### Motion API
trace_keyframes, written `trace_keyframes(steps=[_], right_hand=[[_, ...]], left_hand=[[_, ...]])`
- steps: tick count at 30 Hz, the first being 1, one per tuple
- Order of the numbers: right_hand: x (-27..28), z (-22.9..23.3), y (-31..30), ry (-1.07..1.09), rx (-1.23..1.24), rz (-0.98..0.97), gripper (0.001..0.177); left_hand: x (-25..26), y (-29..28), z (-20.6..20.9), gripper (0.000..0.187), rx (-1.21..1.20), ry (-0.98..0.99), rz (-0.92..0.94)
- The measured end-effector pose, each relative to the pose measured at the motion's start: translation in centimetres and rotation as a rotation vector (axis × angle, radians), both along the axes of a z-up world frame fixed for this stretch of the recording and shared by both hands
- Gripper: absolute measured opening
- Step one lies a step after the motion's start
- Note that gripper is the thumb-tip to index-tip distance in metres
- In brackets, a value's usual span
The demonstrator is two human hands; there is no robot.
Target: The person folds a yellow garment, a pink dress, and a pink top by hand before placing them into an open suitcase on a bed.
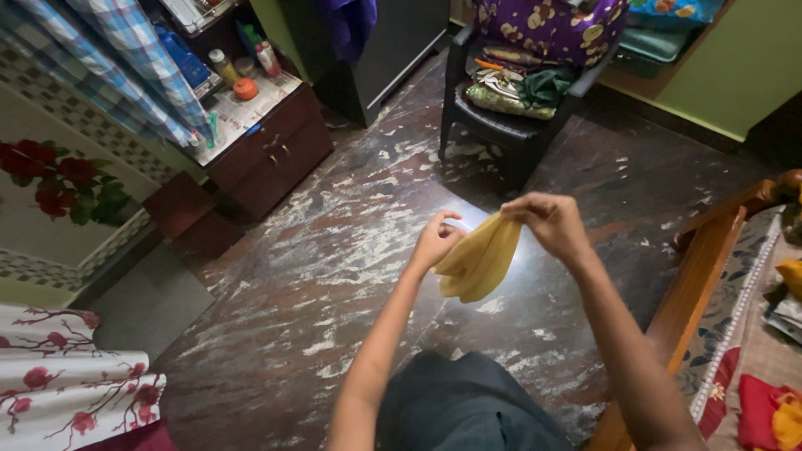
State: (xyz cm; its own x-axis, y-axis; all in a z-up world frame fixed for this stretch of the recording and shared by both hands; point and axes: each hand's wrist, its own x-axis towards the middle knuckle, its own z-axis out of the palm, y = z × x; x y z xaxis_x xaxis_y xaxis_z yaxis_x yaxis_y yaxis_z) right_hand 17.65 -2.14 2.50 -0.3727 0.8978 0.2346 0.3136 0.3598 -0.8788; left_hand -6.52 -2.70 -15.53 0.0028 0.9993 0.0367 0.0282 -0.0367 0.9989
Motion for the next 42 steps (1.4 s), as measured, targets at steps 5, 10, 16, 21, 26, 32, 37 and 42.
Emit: trace_keyframes(steps=[5,10,16,21,26,32,37,42], right_hand=[[0.9,2.7,1.1,0.149,0.028,0.057,0.019],[2.9,3.5,1.4,0.262,0.049,0.025,0.019],[6.0,2.9,2.3,0.333,0.134,-0.218,0.025],[8.5,1.8,3.8,0.243,0.178,-0.398,0.028],[10.2,0.7,4.7,0.303,0.174,-0.512,0.034],[11.7,-0.8,5.1,0.334,0.217,-0.533,0.037],[12.4,-2.5,5.0,0.278,0.228,-0.516,0.032],[13.8,-4.1,5.2,0.203,0.195,-0.583,0.023]], left_hand=[[-0.8,-1.4,-3.0,0.04,0.158,0.611,0.03],[-1.4,-1.8,-5.4,0.028,0.026,0.806,0.105],[-1.9,-1.0,-5.6,0.022,0.214,0.559,0.13],[-2.3,0.2,-3.7,0.023,0.16,0.371,0.054],[-3.3,0.3,-1.4,0.042,0.275,0.908,-0.428],[-5.8,0.6,-2.8,0.047,0.185,1.469,-0.673],[-9.9,4.0,-3.7,0.013,0.437,1.586,-0.109],[-12.2,4.4,5.4,0.009,0.6,1.48,0.179]])
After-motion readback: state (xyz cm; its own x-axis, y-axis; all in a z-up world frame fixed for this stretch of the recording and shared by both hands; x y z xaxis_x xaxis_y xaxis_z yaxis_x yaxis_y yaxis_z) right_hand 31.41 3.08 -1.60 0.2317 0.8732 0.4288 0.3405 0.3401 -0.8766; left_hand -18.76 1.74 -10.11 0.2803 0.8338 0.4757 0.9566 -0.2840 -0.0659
